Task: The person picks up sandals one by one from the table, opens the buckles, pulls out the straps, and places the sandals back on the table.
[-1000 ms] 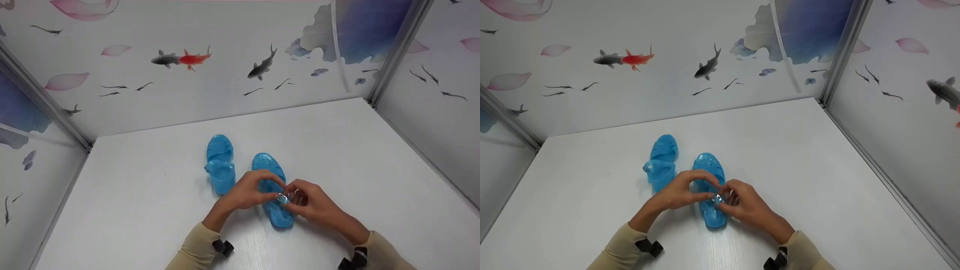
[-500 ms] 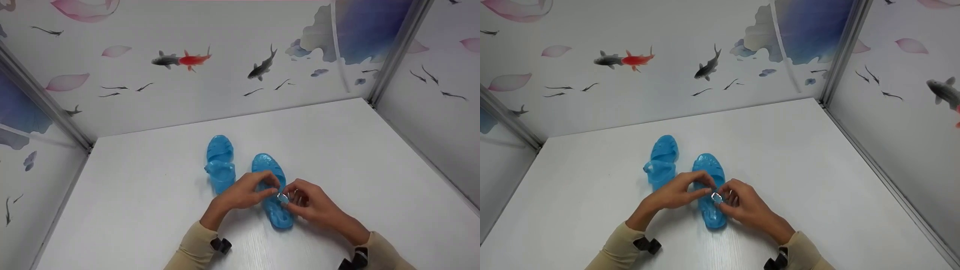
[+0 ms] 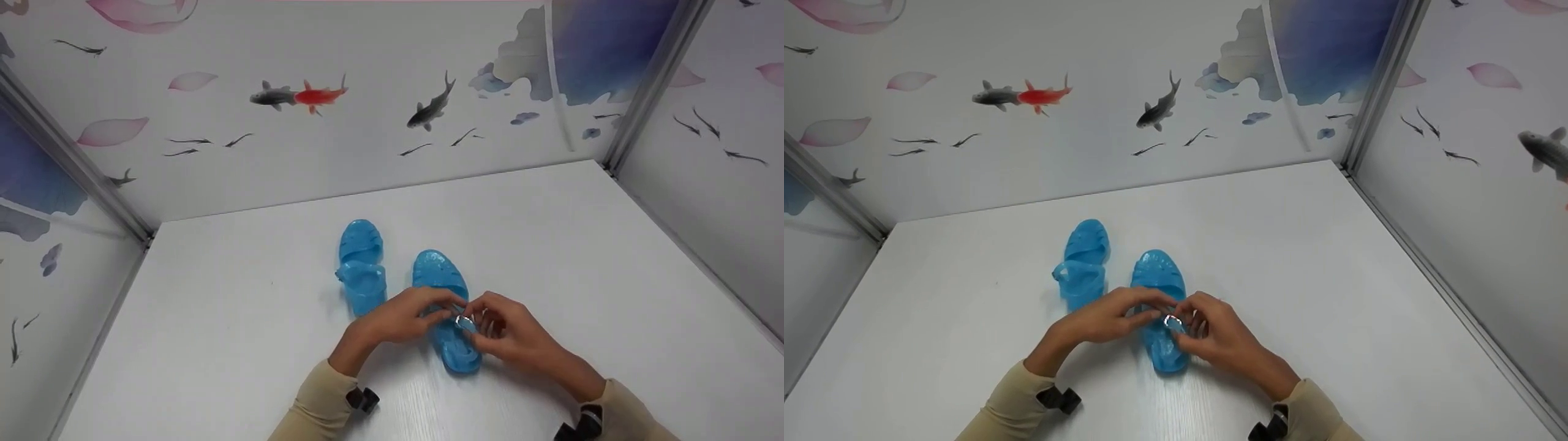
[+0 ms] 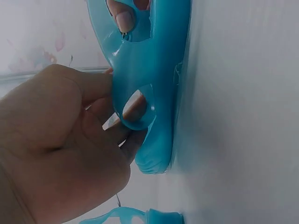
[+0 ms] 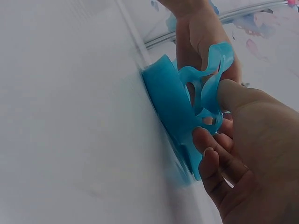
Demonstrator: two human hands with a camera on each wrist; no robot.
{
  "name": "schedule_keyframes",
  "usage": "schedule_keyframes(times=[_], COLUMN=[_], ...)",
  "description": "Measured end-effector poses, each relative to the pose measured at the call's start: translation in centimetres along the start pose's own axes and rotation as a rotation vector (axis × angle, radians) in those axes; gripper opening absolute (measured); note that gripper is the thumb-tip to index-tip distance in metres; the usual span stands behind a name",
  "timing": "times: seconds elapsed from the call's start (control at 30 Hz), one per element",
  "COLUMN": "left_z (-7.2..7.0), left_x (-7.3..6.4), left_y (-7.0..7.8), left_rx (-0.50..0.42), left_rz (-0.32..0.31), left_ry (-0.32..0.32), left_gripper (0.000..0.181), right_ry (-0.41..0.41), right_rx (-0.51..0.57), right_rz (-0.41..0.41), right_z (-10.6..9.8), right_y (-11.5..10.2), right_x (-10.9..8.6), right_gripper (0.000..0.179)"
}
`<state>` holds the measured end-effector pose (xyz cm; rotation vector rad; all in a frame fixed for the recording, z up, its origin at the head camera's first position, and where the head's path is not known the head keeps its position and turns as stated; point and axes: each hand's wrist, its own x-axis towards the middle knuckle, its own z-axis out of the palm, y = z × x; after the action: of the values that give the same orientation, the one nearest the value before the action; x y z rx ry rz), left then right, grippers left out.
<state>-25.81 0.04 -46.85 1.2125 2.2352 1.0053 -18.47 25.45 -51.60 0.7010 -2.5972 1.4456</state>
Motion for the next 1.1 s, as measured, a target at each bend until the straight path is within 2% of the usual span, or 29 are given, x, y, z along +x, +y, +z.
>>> schedule_keyframes(times=[0.27, 0.4, 0.5, 0.67, 0.83, 1.1], left_z=[-0.07, -0.15, -0.15, -0.12, -0.13, -0.03], left_x=[-0.02, -0.14, -0.15, -0.03, 0.03, 0.0], left_y=[-0.16, -0.24, -0.21, -0.32, -0.47, -0.36], left_rx=[-0.059, -0.087, -0.075, -0.06, -0.079, -0.106], left_rz=[0.041, 0.035, 0.027, 0.014, 0.0, 0.007], left_ry=[0.041, 0.068, 0.101, 0.143, 0.152, 0.147], left_gripper=[0.034, 0.03, 0.025, 0.017, 0.014, 0.015], right_ry=[-0.001, -0.004, -0.002, 0.012, 0.043, 0.013], right_rx=[-0.002, -0.001, 0.008, 0.02, 0.013, 0.015], right_rz=[0.023, 0.025, 0.019, -0.044, -0.11, -0.035], right_z=[0.02, 0.01, -0.04, 0.0, -0.08, -0.03], right_y=[0.02, 0.06, -0.01, -0.03, -0.2, -0.04], right_x=[-0.03, 0.0, 0.01, 0.03, 0.04, -0.02], right_gripper=[0.036, 0.034, 0.03, 0.033, 0.032, 0.028])
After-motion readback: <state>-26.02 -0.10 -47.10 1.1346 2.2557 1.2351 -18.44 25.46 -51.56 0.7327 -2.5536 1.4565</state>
